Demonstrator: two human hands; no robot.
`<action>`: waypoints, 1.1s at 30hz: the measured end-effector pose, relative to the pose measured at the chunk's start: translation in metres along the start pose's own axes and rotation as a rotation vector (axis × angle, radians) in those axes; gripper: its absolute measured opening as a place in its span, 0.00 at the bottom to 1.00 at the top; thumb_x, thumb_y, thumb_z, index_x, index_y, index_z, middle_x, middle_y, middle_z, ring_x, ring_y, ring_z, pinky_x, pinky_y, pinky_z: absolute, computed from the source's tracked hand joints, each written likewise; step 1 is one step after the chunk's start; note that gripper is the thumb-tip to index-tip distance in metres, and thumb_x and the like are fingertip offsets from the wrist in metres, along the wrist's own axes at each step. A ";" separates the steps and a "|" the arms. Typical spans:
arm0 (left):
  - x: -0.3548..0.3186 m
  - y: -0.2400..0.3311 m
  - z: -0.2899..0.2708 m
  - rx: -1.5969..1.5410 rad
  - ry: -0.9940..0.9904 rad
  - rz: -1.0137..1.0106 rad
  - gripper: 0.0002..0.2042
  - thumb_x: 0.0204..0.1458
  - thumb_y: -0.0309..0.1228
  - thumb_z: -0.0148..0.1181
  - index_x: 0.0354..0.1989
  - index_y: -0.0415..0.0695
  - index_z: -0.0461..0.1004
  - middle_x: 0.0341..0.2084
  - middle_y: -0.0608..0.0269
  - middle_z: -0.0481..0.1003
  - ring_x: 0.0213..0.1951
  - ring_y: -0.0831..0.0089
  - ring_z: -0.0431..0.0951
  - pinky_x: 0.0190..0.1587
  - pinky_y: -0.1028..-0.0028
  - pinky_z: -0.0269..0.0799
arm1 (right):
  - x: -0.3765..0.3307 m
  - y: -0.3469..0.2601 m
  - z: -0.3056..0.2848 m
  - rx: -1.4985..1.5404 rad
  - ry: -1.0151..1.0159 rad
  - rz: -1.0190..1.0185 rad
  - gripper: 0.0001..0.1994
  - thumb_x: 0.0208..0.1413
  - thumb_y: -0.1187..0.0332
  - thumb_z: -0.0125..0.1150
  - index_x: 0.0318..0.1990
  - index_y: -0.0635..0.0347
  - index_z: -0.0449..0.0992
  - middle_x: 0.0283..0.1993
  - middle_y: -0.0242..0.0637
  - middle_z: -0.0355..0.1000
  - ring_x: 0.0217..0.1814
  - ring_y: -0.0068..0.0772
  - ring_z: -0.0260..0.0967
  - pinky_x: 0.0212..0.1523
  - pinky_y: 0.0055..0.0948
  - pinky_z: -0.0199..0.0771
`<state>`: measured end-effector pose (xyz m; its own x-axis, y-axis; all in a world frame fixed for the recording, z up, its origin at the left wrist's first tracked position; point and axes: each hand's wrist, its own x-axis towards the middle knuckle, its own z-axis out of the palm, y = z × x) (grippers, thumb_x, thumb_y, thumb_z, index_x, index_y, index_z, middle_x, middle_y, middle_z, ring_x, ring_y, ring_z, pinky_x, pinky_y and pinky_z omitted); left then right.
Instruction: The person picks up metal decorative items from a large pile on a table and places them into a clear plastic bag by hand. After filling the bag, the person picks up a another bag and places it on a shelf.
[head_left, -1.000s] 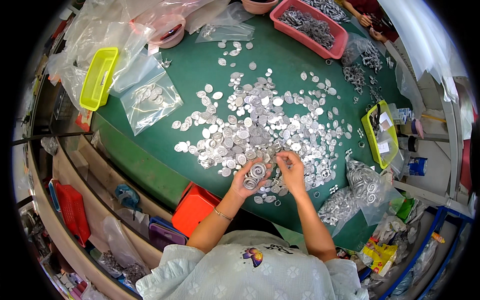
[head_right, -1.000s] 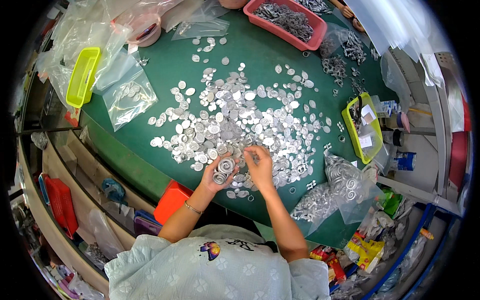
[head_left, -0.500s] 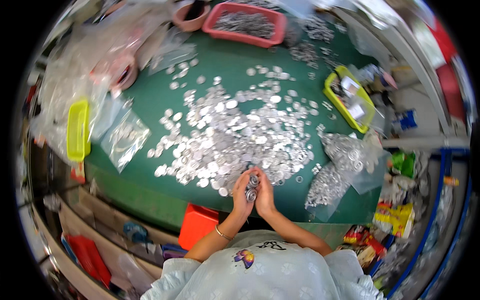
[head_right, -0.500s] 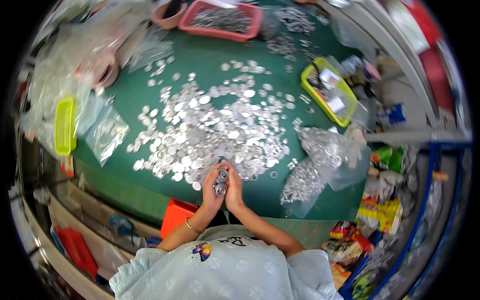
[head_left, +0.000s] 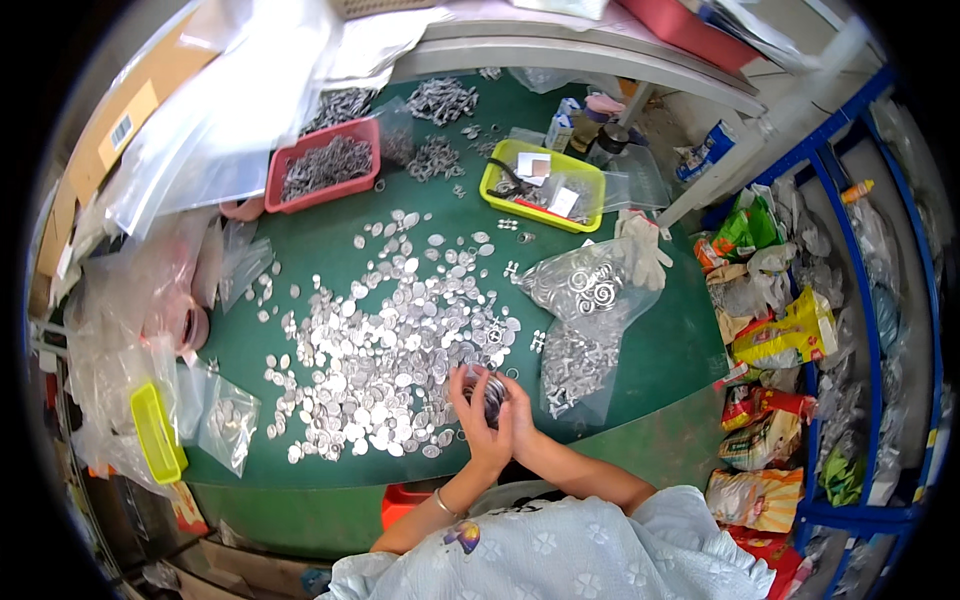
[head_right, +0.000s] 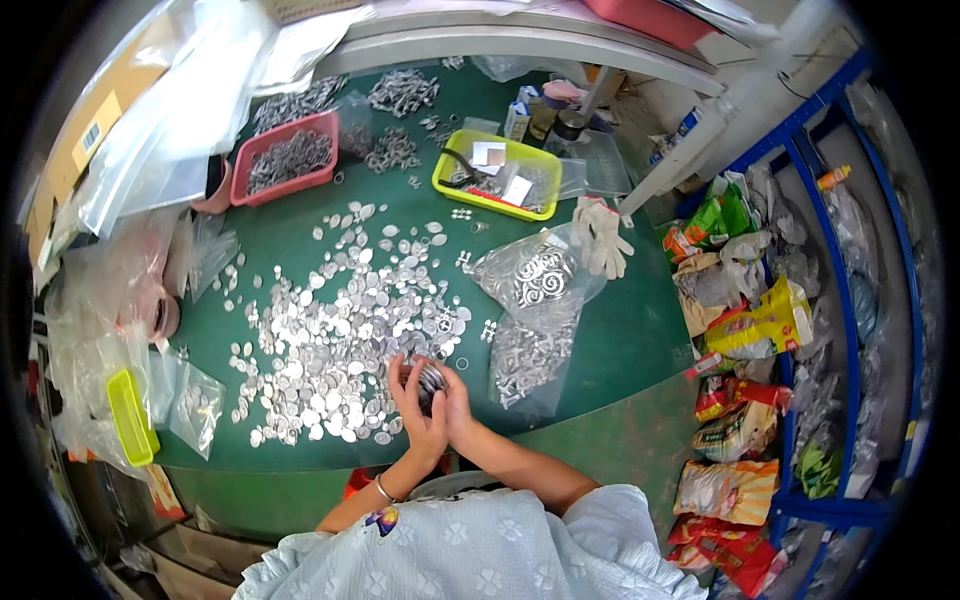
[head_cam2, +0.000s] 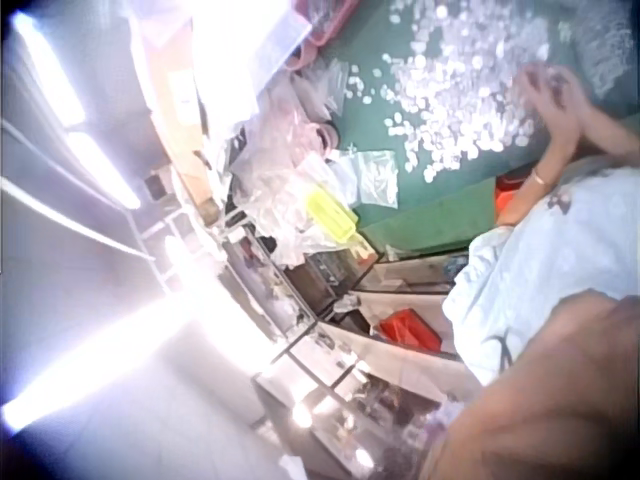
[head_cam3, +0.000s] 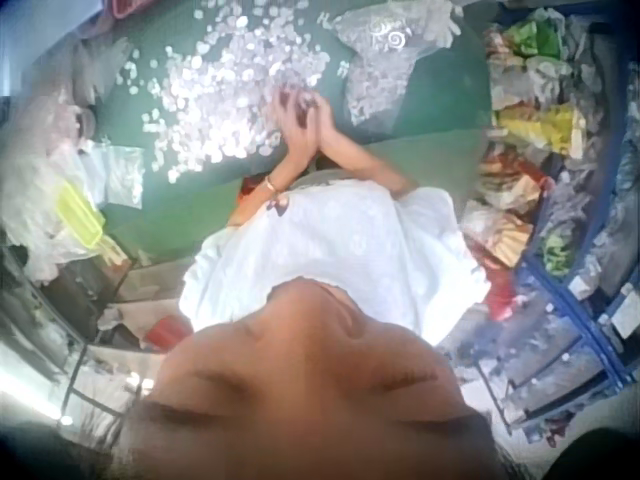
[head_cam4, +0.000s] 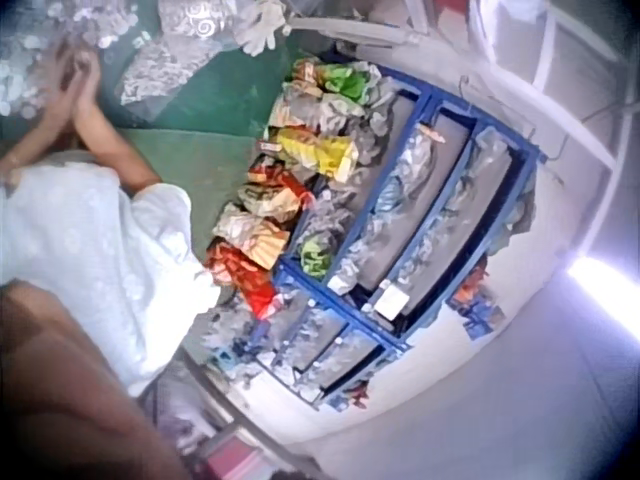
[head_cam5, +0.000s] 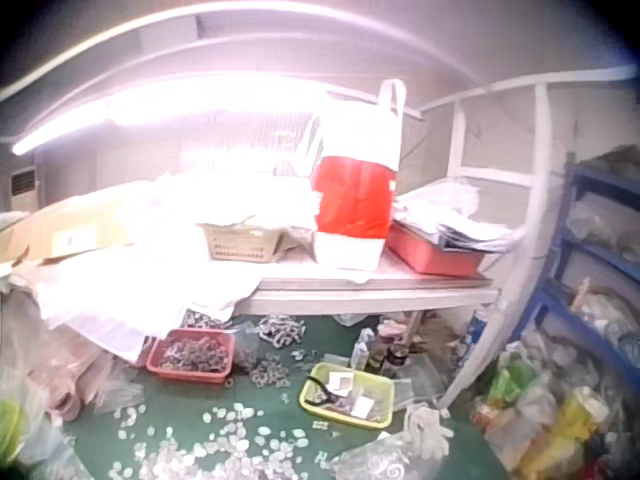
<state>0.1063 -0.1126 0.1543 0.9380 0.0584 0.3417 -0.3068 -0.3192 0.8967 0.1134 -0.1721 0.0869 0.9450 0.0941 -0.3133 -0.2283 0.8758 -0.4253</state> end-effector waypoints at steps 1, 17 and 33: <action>0.000 0.003 0.003 -0.047 -0.012 0.034 0.19 0.49 0.29 0.51 0.49 0.35 0.65 0.57 0.43 0.52 0.60 0.49 0.52 0.61 0.58 0.44 | -0.002 -0.006 0.008 0.037 -0.025 -0.049 0.17 0.58 0.56 0.40 0.45 0.56 0.70 0.41 0.33 0.71 0.40 0.28 0.67 0.41 0.25 0.69; -0.026 -0.028 -0.016 -0.305 0.203 -0.106 0.15 0.45 0.20 0.51 0.44 0.37 0.65 0.48 0.52 0.58 0.53 0.62 0.59 0.58 0.66 0.50 | -0.030 -0.193 0.093 0.762 0.194 -0.124 0.14 0.52 0.65 0.44 0.39 0.64 0.72 0.38 0.45 0.69 0.46 0.43 0.64 0.42 0.37 0.72; -0.043 -0.051 -0.032 -0.256 0.062 -0.311 0.11 0.45 0.20 0.52 0.39 0.38 0.68 0.41 0.57 0.65 0.47 0.65 0.64 0.52 0.71 0.58 | 0.003 -0.239 0.059 -0.397 0.192 -0.521 0.18 0.57 0.69 0.48 0.53 0.68 0.63 0.54 0.52 0.61 0.57 0.42 0.60 0.56 0.37 0.60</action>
<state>0.0768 -0.0690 0.1027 0.9833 0.1741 0.0528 -0.0479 -0.0325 0.9983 0.1843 -0.3537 0.2379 0.9049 -0.4105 -0.1122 0.1424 0.5405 -0.8292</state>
